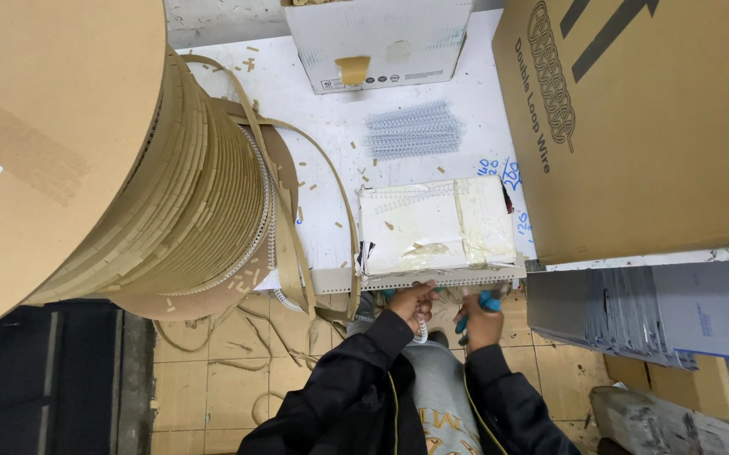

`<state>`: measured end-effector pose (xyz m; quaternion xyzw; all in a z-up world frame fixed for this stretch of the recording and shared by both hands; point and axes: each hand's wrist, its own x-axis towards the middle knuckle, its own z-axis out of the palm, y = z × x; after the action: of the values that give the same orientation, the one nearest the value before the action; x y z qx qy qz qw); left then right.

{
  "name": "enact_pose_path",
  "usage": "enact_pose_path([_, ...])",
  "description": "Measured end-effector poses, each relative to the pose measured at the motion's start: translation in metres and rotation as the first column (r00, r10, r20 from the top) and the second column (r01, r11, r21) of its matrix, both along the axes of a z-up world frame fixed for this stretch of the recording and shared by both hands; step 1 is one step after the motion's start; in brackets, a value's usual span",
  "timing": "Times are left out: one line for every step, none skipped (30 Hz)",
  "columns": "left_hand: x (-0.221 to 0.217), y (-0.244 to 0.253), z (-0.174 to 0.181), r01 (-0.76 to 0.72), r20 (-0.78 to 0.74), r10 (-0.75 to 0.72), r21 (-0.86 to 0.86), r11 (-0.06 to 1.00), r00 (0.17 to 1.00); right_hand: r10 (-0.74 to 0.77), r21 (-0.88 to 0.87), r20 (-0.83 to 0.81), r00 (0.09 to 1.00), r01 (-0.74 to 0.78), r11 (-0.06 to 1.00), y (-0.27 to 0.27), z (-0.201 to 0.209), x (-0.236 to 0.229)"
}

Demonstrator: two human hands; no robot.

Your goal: The person uses blue-handled pliers to cut a continuous double-loop wire from a large spool into short segments. The cut pieces are placed on a white surface next to the spool. The task is performed repeatedly throughout the clip.

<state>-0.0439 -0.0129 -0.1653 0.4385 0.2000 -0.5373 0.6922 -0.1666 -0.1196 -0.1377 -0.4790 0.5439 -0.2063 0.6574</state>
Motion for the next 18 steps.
enact_pose_path([0.001, 0.001, 0.0, 0.0, -0.003, 0.0, 0.0, 1.0, 1.0, 0.0, 0.0, -0.003, 1.0, 0.0, 1.0, -0.009, 0.012, 0.007])
enact_pose_path([0.002, 0.001, -0.001, 0.005, -0.021, -0.005, -0.014, 1.0, 1.0, -0.198, 0.133, 0.067, 0.978, 0.188, 0.973, -0.018, 0.024, 0.013])
enact_pose_path([0.002, 0.002, -0.001, 0.015, -0.038, -0.016, -0.028, 1.0, 0.999, -0.401, 0.275, 0.108, 0.91, 0.36, 0.892, -0.026, 0.036, 0.019])
enact_pose_path([-0.001, 0.003, -0.003, 0.02, -0.041, -0.021, -0.026, 0.999, 0.999, -0.406, 0.275, 0.105, 0.908, 0.366, 0.889, -0.036, 0.026, 0.018])
enact_pose_path([0.0, 0.001, -0.005, 0.011, -0.046, -0.011, -0.004, 1.0, 0.999, -0.442, 0.342, 0.105, 0.891, 0.385, 0.857, -0.047, 0.016, 0.021])
enact_pose_path([0.0, -0.001, -0.006, 0.002, -0.05, -0.001, 0.018, 1.0, 0.999, -0.477, 0.407, 0.103, 0.873, 0.401, 0.821, -0.059, 0.007, 0.023])
enact_pose_path([-0.001, -0.004, 0.001, 0.004, -0.045, -0.003, 0.017, 1.0, 0.999, -0.479, 0.408, 0.108, 0.871, 0.4, 0.82, -0.062, -0.003, 0.02])
enact_pose_path([-0.002, -0.005, 0.009, 0.007, -0.027, -0.006, 0.05, 0.999, 1.0, -0.471, 0.402, 0.108, 0.875, 0.395, 0.826, -0.065, -0.012, 0.017])
enact_pose_path([-0.003, -0.006, 0.016, 0.005, -0.009, -0.004, 0.084, 0.996, 1.0, -0.459, 0.396, 0.106, 0.882, 0.386, 0.833, -0.068, -0.022, 0.015])
enact_pose_path([-0.001, -0.004, 0.014, 0.001, -0.005, -0.001, 0.084, 0.996, 1.0, -0.456, 0.398, 0.11, 0.883, 0.381, 0.835, -0.068, -0.035, 0.009])
enact_pose_path([-0.001, -0.001, 0.011, 0.046, 0.01, -0.047, 0.081, 0.996, 0.999, -0.433, 0.39, 0.097, 0.896, 0.366, 0.845, -0.07, -0.047, 0.002])
enact_pose_path([-0.001, 0.001, 0.008, 0.091, 0.025, -0.093, 0.08, 0.993, 0.995, -0.41, 0.382, 0.083, 0.908, 0.35, 0.855, -0.072, -0.06, -0.005])
enact_pose_path([-0.004, 0.008, 0.015, 0.083, 0.021, -0.085, 0.082, 0.993, 0.996, -0.402, 0.382, 0.079, 0.912, 0.345, 0.857, -0.065, -0.05, -0.011])
enact_pose_path([-0.007, 0.014, 0.022, 0.121, 0.062, -0.126, 0.078, 0.99, 0.99, -0.371, 0.369, 0.119, 0.921, 0.306, 0.878, -0.059, -0.04, -0.016])
enact_pose_path([-0.008, 0.017, 0.029, 0.16, 0.105, -0.167, 0.072, 0.985, 0.98, -0.34, 0.35, 0.162, 0.926, 0.268, 0.898, -0.057, -0.03, -0.02])
enact_pose_path([-0.009, 0.023, 0.062, 0.154, 0.104, -0.16, 0.069, 0.986, 0.982, -0.334, 0.348, 0.161, 0.929, 0.263, 0.9, -0.051, 0.005, -0.018])
enact_pose_path([-0.006, 0.029, 0.097, 0.136, 0.227, -0.147, 0.064, 0.989, 0.963, -0.329, 0.329, 0.234, 0.915, 0.244, 0.912, -0.045, 0.04, -0.013])
enact_pose_path([-0.004, 0.035, 0.131, 0.119, 0.346, -0.131, 0.056, 0.991, 0.929, -0.322, 0.309, 0.306, 0.896, 0.227, 0.923, -0.04, 0.076, -0.008])
